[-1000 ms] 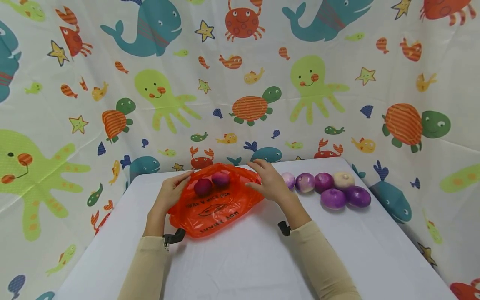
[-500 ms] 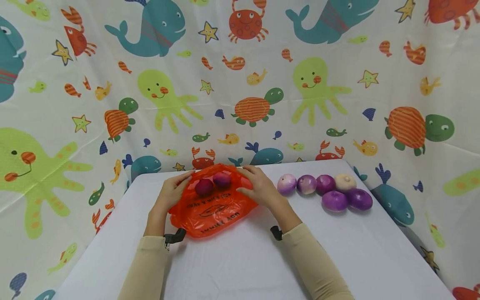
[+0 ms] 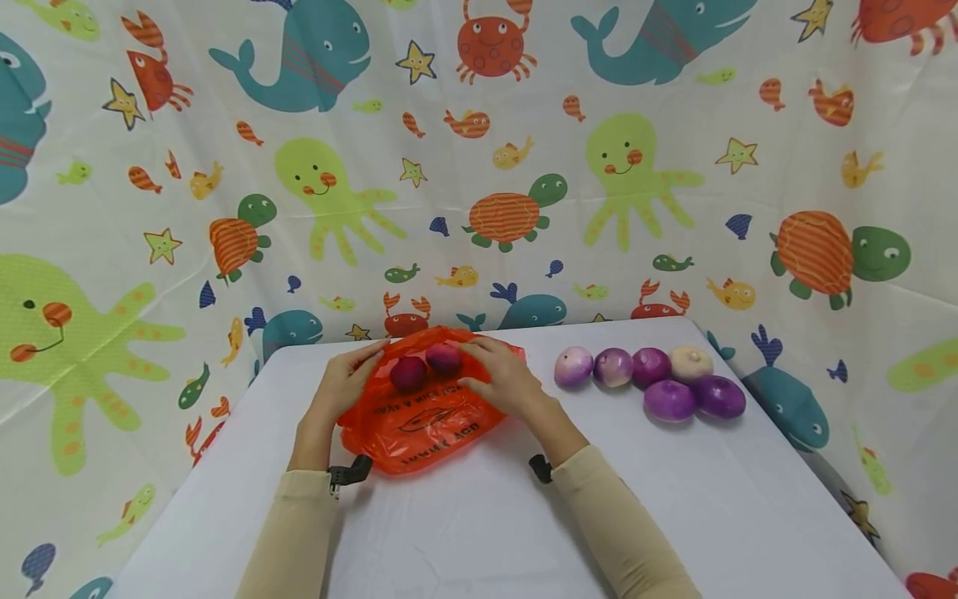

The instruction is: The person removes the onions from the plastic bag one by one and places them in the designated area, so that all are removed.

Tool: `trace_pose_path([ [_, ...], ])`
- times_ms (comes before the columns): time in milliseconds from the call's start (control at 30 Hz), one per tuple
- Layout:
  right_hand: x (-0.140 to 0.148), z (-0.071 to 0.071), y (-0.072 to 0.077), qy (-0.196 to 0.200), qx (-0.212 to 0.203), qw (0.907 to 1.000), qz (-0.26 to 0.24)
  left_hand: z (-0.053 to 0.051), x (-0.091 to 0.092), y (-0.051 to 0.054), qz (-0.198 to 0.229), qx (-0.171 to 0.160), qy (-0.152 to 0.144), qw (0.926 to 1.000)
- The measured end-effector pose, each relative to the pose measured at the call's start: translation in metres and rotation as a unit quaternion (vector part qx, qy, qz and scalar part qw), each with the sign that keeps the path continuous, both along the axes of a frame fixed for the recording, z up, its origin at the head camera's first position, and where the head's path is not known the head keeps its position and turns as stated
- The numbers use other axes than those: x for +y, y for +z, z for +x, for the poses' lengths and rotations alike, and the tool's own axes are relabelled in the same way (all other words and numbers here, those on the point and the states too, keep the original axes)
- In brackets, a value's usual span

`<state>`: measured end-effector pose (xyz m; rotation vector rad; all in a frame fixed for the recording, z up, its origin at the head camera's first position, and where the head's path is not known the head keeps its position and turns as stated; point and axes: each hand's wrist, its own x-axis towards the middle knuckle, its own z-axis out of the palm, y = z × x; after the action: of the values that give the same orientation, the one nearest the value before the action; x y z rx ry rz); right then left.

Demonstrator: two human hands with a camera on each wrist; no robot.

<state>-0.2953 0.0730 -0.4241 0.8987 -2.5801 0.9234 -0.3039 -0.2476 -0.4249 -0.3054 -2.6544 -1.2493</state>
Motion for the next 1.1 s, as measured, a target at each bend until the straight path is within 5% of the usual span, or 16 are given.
trace_pose_path([
  [533, -0.032, -0.014, -0.014, 0.02, -0.066, 0.9976, 0.011, 0.001, 0.001, 0.001, 0.015, -0.007, -0.005, 0.9998],
  [1100, -0.052, -0.038, -0.025, -0.016, -0.104, 0.9929, 0.056, -0.001, 0.0, 0.0, 0.015, -0.002, -0.003, 0.9999],
])
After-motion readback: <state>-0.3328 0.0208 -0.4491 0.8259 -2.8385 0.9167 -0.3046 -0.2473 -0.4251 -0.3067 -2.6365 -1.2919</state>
